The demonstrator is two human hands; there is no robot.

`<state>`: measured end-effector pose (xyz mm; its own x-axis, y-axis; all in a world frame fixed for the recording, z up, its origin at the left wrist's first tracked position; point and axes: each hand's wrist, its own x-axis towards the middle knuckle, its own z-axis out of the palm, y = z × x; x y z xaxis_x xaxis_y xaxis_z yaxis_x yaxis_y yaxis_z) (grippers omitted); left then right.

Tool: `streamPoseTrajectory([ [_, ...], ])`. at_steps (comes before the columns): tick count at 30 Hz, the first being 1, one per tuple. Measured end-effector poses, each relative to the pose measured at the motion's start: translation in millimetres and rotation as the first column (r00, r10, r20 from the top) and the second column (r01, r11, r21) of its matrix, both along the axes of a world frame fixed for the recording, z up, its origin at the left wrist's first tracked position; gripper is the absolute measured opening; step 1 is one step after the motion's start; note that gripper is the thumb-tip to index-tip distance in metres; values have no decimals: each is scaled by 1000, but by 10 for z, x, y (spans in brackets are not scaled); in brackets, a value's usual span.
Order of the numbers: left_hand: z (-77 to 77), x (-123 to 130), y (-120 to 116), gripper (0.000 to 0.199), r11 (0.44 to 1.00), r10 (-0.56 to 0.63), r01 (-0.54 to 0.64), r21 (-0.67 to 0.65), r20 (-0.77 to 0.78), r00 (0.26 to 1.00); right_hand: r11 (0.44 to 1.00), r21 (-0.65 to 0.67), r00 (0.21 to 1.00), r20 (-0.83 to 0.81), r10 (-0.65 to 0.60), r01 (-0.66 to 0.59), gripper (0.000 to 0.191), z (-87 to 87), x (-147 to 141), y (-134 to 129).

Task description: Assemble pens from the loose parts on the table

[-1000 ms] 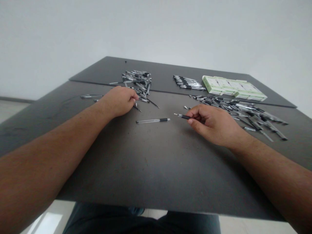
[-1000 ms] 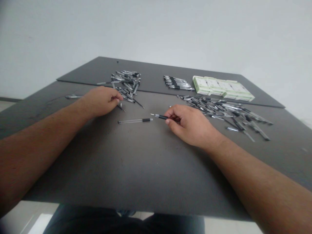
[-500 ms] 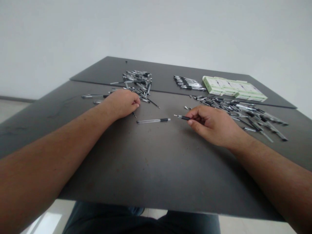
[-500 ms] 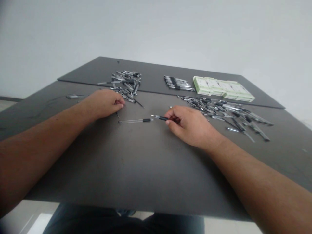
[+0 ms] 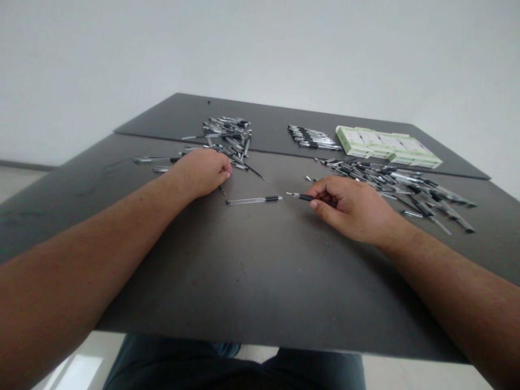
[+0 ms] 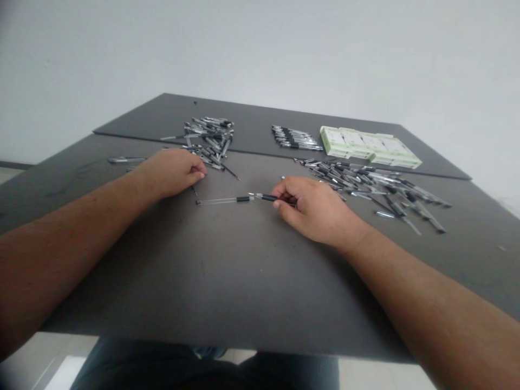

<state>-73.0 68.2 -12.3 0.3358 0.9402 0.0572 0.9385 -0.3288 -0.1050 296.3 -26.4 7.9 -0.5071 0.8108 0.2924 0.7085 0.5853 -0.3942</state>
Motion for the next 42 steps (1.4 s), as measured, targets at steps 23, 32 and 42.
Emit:
streamPoseTrajectory([
  [23,-61,-92,39,37,1000,0,0,12,42,999,999,9,999,-15,48,-48,8,-44,-7,9],
  [32,-39,-72,20,36,998,-54,54,13,7,999,998,2,997,-34,70,-70,8,-56,-13,5],
  [42,113,238,-399,36,996,-84,76,38,378,922,998,16,997,-26,69,-68,7,-55,-19,-11],
])
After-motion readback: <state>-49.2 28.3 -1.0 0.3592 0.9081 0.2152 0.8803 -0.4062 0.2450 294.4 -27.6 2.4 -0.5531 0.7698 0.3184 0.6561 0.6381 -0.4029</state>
